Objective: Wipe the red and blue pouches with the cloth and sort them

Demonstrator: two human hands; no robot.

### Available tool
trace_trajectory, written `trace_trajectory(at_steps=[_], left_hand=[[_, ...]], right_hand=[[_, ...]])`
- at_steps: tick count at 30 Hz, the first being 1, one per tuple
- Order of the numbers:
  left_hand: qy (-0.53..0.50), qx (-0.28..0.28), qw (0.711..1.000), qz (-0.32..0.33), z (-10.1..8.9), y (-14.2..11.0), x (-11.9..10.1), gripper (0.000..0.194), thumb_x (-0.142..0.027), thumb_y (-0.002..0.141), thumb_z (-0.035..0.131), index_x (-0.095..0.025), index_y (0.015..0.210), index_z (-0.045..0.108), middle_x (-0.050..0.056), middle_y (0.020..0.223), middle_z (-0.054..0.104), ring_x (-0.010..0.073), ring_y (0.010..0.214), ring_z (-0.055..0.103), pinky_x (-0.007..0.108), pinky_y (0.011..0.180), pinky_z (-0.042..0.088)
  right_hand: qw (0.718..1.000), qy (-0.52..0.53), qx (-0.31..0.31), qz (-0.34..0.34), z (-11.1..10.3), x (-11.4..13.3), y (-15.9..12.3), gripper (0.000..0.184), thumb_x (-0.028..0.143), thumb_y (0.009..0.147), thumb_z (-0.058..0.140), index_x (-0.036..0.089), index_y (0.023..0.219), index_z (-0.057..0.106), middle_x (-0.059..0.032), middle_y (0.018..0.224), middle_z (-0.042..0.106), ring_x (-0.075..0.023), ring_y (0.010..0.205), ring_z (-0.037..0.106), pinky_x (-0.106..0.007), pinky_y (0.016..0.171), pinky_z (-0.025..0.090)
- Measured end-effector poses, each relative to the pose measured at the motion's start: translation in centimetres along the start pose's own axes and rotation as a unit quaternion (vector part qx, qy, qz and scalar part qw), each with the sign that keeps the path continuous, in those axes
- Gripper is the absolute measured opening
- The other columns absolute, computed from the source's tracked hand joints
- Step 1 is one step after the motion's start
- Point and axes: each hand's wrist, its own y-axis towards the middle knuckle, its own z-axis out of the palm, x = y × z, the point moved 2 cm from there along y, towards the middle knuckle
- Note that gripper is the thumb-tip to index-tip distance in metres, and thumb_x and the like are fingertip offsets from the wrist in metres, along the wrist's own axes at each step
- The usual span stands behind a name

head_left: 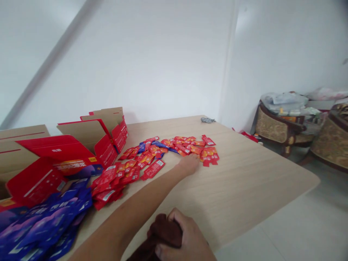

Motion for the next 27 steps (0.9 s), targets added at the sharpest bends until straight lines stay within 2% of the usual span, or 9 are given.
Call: trace_trajectory(at_steps=[3, 6, 8, 11, 14, 16, 18, 23, 27], left_hand=[[-0.005, -0.012, 0.999, -0.033, 1.3, -0.4, -0.4, 0.035, -0.036, 0.101, 0.066, -0.016, 0.129, 0.062, 0.011, 0.131, 0.063, 0.0258, 0.114, 0.065, 0.047, 0.096, 0.057], [-0.014, -0.020, 0.998, -0.052, 1.7, -1.5, -1.0, 0.037, -0.037, 0.102, 0.064, -0.017, 0.133, 0.060, 0.011, 0.135, 0.061, 0.0279, 0.121, 0.062, 0.051, 0.102, 0.053], [-0.024, -0.012, 0.999, -0.043, 1.4, -2.4, -1.5, 0.033, -0.037, 0.105, 0.058, -0.015, 0.130, 0.062, 0.012, 0.130, 0.063, 0.0274, 0.121, 0.061, 0.050, 0.104, 0.050], [-0.044, 0.006, 0.999, -0.011, 0.1, -4.7, -2.2, 0.032, -0.036, 0.108, 0.047, -0.012, 0.117, 0.067, 0.014, 0.116, 0.066, 0.0266, 0.116, 0.060, 0.041, 0.103, 0.049], [-0.064, 0.022, 0.997, 0.023, -1.8, -8.4, -2.8, 0.029, -0.035, 0.107, 0.049, -0.014, 0.108, 0.069, 0.013, 0.108, 0.066, 0.0253, 0.109, 0.061, 0.035, 0.097, 0.050], [-0.076, 0.029, 0.996, 0.040, -2.8, -11.5, -3.4, 0.024, -0.034, 0.105, 0.053, -0.017, 0.108, 0.069, 0.010, 0.107, 0.066, 0.0236, 0.106, 0.062, 0.033, 0.094, 0.052], [-0.086, 0.030, 0.995, 0.040, -3.6, -14.8, -3.9, 0.021, -0.032, 0.104, 0.055, -0.019, 0.112, 0.069, 0.009, 0.108, 0.067, 0.0227, 0.106, 0.062, 0.032, 0.093, 0.053], [-0.138, 0.014, 0.990, -0.013, -4.0, -22.9, -5.4, 0.023, -0.027, 0.102, 0.060, -0.022, 0.124, 0.066, 0.006, 0.118, 0.069, 0.0209, 0.110, 0.063, 0.031, 0.095, 0.056], [-0.170, -0.032, 0.984, -0.030, -4.1, -29.5, -7.1, 0.041, -0.025, 0.100, 0.062, -0.018, 0.141, 0.058, 0.009, 0.139, 0.065, 0.0215, 0.128, 0.060, 0.035, 0.112, 0.050]], right_hand=[[1.000, -0.007, 0.003, 0.022, -0.5, 1.0, -0.3, 0.038, 0.041, 0.069, 0.080, 0.026, 0.095, 0.056, 0.0037, 0.087, 0.066, -0.0169, 0.078, 0.057, -0.025, 0.067, 0.038], [1.000, -0.017, -0.004, 0.017, -0.8, 1.8, -0.5, 0.034, 0.038, 0.070, 0.080, 0.026, 0.093, 0.058, 0.0051, 0.084, 0.065, -0.0160, 0.077, 0.057, -0.025, 0.066, 0.037], [1.000, -0.023, -0.010, 0.009, -0.9, 1.9, -0.6, 0.033, 0.038, 0.071, 0.080, 0.026, 0.092, 0.058, 0.0059, 0.082, 0.065, -0.0155, 0.077, 0.057, -0.025, 0.066, 0.036], [1.000, -0.008, 0.006, -0.007, -1.1, 1.6, -0.6, 0.036, 0.043, 0.071, 0.081, 0.025, 0.092, 0.059, 0.0065, 0.081, 0.063, -0.0143, 0.076, 0.054, -0.025, 0.066, 0.035], [0.995, 0.056, 0.083, -0.018, -1.5, 1.0, -0.8, 0.048, 0.054, 0.067, 0.084, 0.023, 0.095, 0.060, 0.0068, 0.081, 0.060, -0.0132, 0.075, 0.050, -0.024, 0.066, 0.035], [0.984, 0.095, 0.148, -0.009, -1.9, 0.7, -1.1, 0.057, 0.061, 0.061, 0.087, 0.023, 0.095, 0.061, 0.0070, 0.080, 0.059, -0.0132, 0.075, 0.050, -0.024, 0.064, 0.035], [0.977, 0.110, 0.185, 0.010, -2.3, 0.3, -1.6, 0.062, 0.063, 0.056, 0.089, 0.023, 0.094, 0.062, 0.0071, 0.079, 0.058, -0.0136, 0.074, 0.050, -0.023, 0.063, 0.035], [0.964, 0.173, 0.198, 0.024, -2.6, -0.1, -2.5, 0.061, 0.055, 0.053, 0.092, 0.023, 0.095, 0.062, 0.0044, 0.085, 0.061, -0.0148, 0.076, 0.052, -0.024, 0.066, 0.040], [0.942, 0.268, 0.202, 0.020, -2.4, 0.4, -3.0, 0.061, 0.052, 0.058, 0.092, 0.022, 0.101, 0.060, -0.0012, 0.095, 0.068, -0.0192, 0.083, 0.062, -0.031, 0.078, 0.048]])
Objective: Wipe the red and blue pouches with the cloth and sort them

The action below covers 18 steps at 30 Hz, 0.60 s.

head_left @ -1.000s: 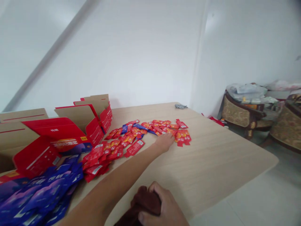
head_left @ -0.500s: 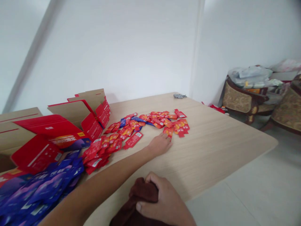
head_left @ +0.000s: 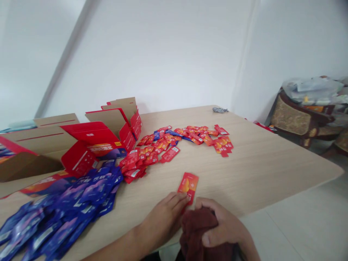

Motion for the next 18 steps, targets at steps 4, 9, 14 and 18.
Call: trace_trajectory(at_steps=[4, 9, 14, 18], left_hand=[[0.065, -0.026, 0.997, -0.016, -0.5, -5.0, -1.9, 0.053, -0.036, 0.106, 0.054, -0.017, 0.155, 0.046, 0.009, 0.161, 0.046, 0.0245, 0.149, 0.043, 0.038, 0.120, 0.044], [0.110, -0.038, 0.993, -0.032, 0.2, -6.9, -3.3, 0.067, -0.055, 0.103, 0.055, -0.019, 0.158, 0.042, 0.009, 0.166, 0.039, 0.0269, 0.151, 0.041, 0.037, 0.118, 0.046], [0.124, -0.070, 0.989, -0.029, 2.9, -7.4, -2.9, 0.049, -0.036, 0.107, 0.054, -0.017, 0.152, 0.050, 0.010, 0.156, 0.053, 0.0249, 0.142, 0.053, 0.037, 0.116, 0.047], [0.112, -0.108, 0.988, 0.004, 3.2, -8.1, -2.8, 0.043, -0.023, 0.107, 0.050, -0.018, 0.150, 0.052, 0.008, 0.150, 0.059, 0.0231, 0.137, 0.057, 0.037, 0.114, 0.049]], right_hand=[[0.995, 0.040, -0.077, -0.055, 0.0, -0.1, 0.0, 0.053, 0.053, 0.068, 0.087, 0.023, 0.099, 0.056, -0.0018, 0.091, 0.066, -0.0211, 0.085, 0.064, -0.032, 0.076, 0.049], [0.963, 0.009, -0.256, -0.086, -1.0, -1.0, 0.7, 0.046, 0.052, 0.079, 0.081, 0.025, 0.108, 0.057, -0.0038, 0.098, 0.069, -0.0215, 0.083, 0.066, -0.033, 0.074, 0.052], [0.899, -0.105, -0.413, -0.103, -2.0, -0.7, 1.7, 0.053, 0.057, 0.077, 0.081, 0.023, 0.112, 0.062, -0.0062, 0.103, 0.073, -0.0243, 0.089, 0.067, -0.034, 0.077, 0.054], [0.805, -0.204, -0.543, -0.127, -2.0, -0.1, 2.0, 0.052, 0.063, 0.078, 0.079, 0.021, 0.104, 0.062, -0.0034, 0.091, 0.070, -0.0215, 0.081, 0.064, -0.033, 0.073, 0.051]])
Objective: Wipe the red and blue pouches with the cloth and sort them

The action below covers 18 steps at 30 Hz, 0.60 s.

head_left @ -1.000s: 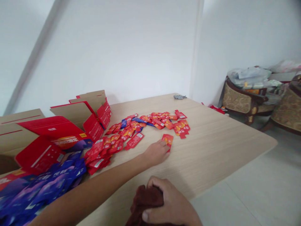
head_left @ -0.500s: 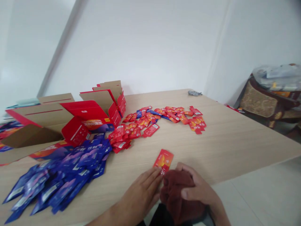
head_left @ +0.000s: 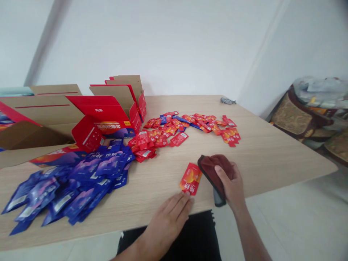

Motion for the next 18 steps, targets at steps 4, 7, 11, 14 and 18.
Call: trace_trajectory(at_steps=[4, 7, 11, 14, 18], left_hand=[[-0.031, -0.016, 0.999, 0.003, -0.7, -0.7, -0.1, 0.039, -0.019, 0.107, 0.050, -0.019, 0.146, 0.056, 0.006, 0.146, 0.063, 0.0216, 0.136, 0.058, 0.036, 0.112, 0.051], [-0.042, -0.030, 0.999, -0.001, -0.8, -1.0, -0.4, 0.038, -0.020, 0.107, 0.049, -0.018, 0.143, 0.059, 0.008, 0.143, 0.065, 0.0213, 0.132, 0.061, 0.035, 0.109, 0.053], [-0.048, -0.043, 0.998, -0.005, -0.6, -1.0, -0.6, 0.036, -0.016, 0.107, 0.045, -0.015, 0.138, 0.063, 0.009, 0.137, 0.069, 0.0211, 0.126, 0.064, 0.035, 0.109, 0.052], [-0.042, -0.032, 0.999, -0.006, -0.6, -1.0, -0.7, 0.037, -0.017, 0.107, 0.045, -0.016, 0.140, 0.061, 0.009, 0.141, 0.067, 0.0224, 0.129, 0.063, 0.036, 0.108, 0.052], [-0.041, -0.038, 0.998, -0.014, -0.6, -0.9, -0.8, 0.036, -0.016, 0.107, 0.046, -0.017, 0.140, 0.061, 0.008, 0.140, 0.068, 0.0198, 0.128, 0.064, 0.034, 0.108, 0.051]], right_hand=[[0.986, -0.134, -0.022, -0.099, 0.8, 1.8, -1.1, 0.049, 0.061, 0.079, 0.079, 0.022, 0.103, 0.060, -0.0023, 0.089, 0.068, -0.0209, 0.079, 0.063, -0.033, 0.074, 0.050], [0.936, -0.226, 0.152, -0.225, 2.7, 3.1, -2.7, 0.035, 0.050, 0.086, 0.077, 0.025, 0.105, 0.062, -0.0045, 0.095, 0.070, -0.0233, 0.088, 0.065, -0.035, 0.080, 0.051], [0.836, -0.298, 0.329, -0.322, 4.9, 2.9, -3.3, 0.022, 0.034, 0.089, 0.076, 0.027, 0.105, 0.062, -0.0042, 0.102, 0.071, -0.0254, 0.103, 0.064, -0.037, 0.089, 0.051], [0.825, -0.360, 0.289, -0.328, 5.3, 2.1, -0.5, 0.026, 0.034, 0.088, 0.077, 0.026, 0.107, 0.060, -0.0048, 0.103, 0.070, -0.0254, 0.100, 0.064, -0.038, 0.086, 0.051], [0.831, -0.416, 0.189, -0.317, 4.8, 2.1, 3.8, 0.026, 0.041, 0.091, 0.071, 0.025, 0.107, 0.060, -0.0073, 0.100, 0.068, -0.0277, 0.095, 0.063, -0.038, 0.078, 0.051]])
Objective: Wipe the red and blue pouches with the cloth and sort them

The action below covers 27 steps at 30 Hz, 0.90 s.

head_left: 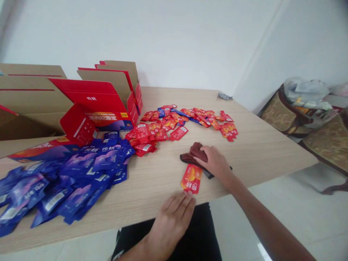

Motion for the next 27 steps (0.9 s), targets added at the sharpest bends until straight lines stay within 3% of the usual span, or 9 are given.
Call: trace_trajectory(at_steps=[2, 5, 9, 11, 14, 18, 23, 24, 27], left_hand=[[-0.009, -0.022, 1.000, -0.010, 0.0, 0.1, 0.0, 0.035, -0.015, 0.107, 0.044, -0.017, 0.136, 0.063, 0.007, 0.137, 0.070, 0.0190, 0.126, 0.065, 0.034, 0.107, 0.051], [-0.024, -0.055, 0.998, -0.020, 0.1, 0.3, -0.1, 0.035, -0.013, 0.108, 0.040, -0.017, 0.131, 0.066, 0.006, 0.132, 0.072, 0.0195, 0.121, 0.068, 0.033, 0.104, 0.053], [-0.033, -0.077, 0.996, -0.031, 0.2, 0.3, -0.2, 0.035, -0.011, 0.107, 0.039, -0.016, 0.120, 0.071, 0.005, 0.116, 0.078, 0.0201, 0.103, 0.074, 0.034, 0.096, 0.055], [-0.030, -0.068, 0.997, -0.030, 0.2, 0.2, -0.2, 0.034, -0.011, 0.107, 0.040, -0.016, 0.123, 0.070, 0.005, 0.120, 0.077, 0.0207, 0.108, 0.073, 0.035, 0.097, 0.055], [-0.021, -0.045, 0.999, -0.023, 0.3, 0.1, -0.1, 0.033, -0.012, 0.106, 0.044, -0.016, 0.132, 0.065, 0.007, 0.135, 0.071, 0.0205, 0.122, 0.067, 0.034, 0.102, 0.052], [-0.024, -0.049, 0.998, -0.022, 0.4, 0.1, 0.0, 0.034, -0.012, 0.107, 0.045, -0.017, 0.134, 0.064, 0.006, 0.135, 0.071, 0.0190, 0.123, 0.066, 0.034, 0.102, 0.052], [-0.042, -0.078, 0.995, -0.037, 0.3, 0.3, 0.0, 0.036, -0.013, 0.109, 0.038, -0.017, 0.130, 0.067, 0.004, 0.130, 0.073, 0.0184, 0.120, 0.068, 0.033, 0.100, 0.053], [-0.045, -0.078, 0.995, -0.039, 0.2, 0.4, 0.0, 0.036, -0.013, 0.109, 0.038, -0.017, 0.128, 0.068, 0.004, 0.129, 0.074, 0.0185, 0.118, 0.069, 0.033, 0.099, 0.053], [-0.048, -0.078, 0.995, -0.046, 0.2, 0.4, -0.1, 0.037, -0.013, 0.109, 0.037, -0.017, 0.120, 0.072, 0.004, 0.118, 0.078, 0.0187, 0.108, 0.071, 0.034, 0.095, 0.054]], right_hand=[[0.998, -0.012, -0.042, 0.035, -0.8, -0.1, 0.1, 0.027, 0.045, 0.094, 0.066, 0.023, 0.109, 0.059, -0.0094, 0.100, 0.068, -0.0290, 0.094, 0.063, -0.039, 0.075, 0.050], [0.994, 0.017, -0.095, 0.043, -1.9, 2.3, -2.0, 0.031, 0.050, 0.094, 0.066, 0.023, 0.107, 0.059, -0.0092, 0.100, 0.068, -0.0268, 0.091, 0.064, -0.038, 0.078, 0.050], [0.987, 0.102, 0.078, -0.101, -0.9, 6.2, -5.4, 0.021, 0.041, 0.091, 0.071, 0.026, 0.101, 0.060, -0.0040, 0.096, 0.069, -0.0237, 0.094, 0.065, -0.034, 0.081, 0.050], [0.983, 0.107, 0.102, -0.105, -0.1, 6.1, -5.4, 0.021, 0.038, 0.089, 0.072, 0.026, 0.101, 0.059, -0.0042, 0.096, 0.069, -0.0243, 0.097, 0.065, -0.035, 0.083, 0.050], [0.995, 0.060, 0.059, -0.050, 0.7, 3.7, -3.0, 0.025, 0.038, 0.088, 0.073, 0.025, 0.103, 0.057, -0.0060, 0.100, 0.068, -0.0248, 0.096, 0.065, -0.036, 0.083, 0.050], [1.000, -0.006, 0.008, 0.002, 0.3, 0.8, 0.8, 0.023, 0.040, 0.091, 0.070, 0.025, 0.102, 0.057, -0.0076, 0.101, 0.067, -0.0268, 0.097, 0.064, -0.037, 0.079, 0.050], [0.994, 0.000, -0.102, 0.046, -2.0, 3.0, -0.9, 0.029, 0.049, 0.093, 0.067, 0.024, 0.103, 0.056, -0.0079, 0.096, 0.065, -0.0266, 0.091, 0.063, -0.037, 0.078, 0.049], [0.996, 0.021, -0.090, 0.020, -2.1, 4.1, -1.9, 0.029, 0.049, 0.093, 0.068, 0.025, 0.102, 0.056, -0.0061, 0.094, 0.065, -0.0251, 0.089, 0.064, -0.035, 0.078, 0.049], [0.989, 0.083, 0.044, -0.111, -1.1, 6.7, -4.7, 0.021, 0.040, 0.092, 0.071, 0.026, 0.100, 0.056, -0.0029, 0.092, 0.067, -0.0232, 0.092, 0.066, -0.033, 0.080, 0.049]])
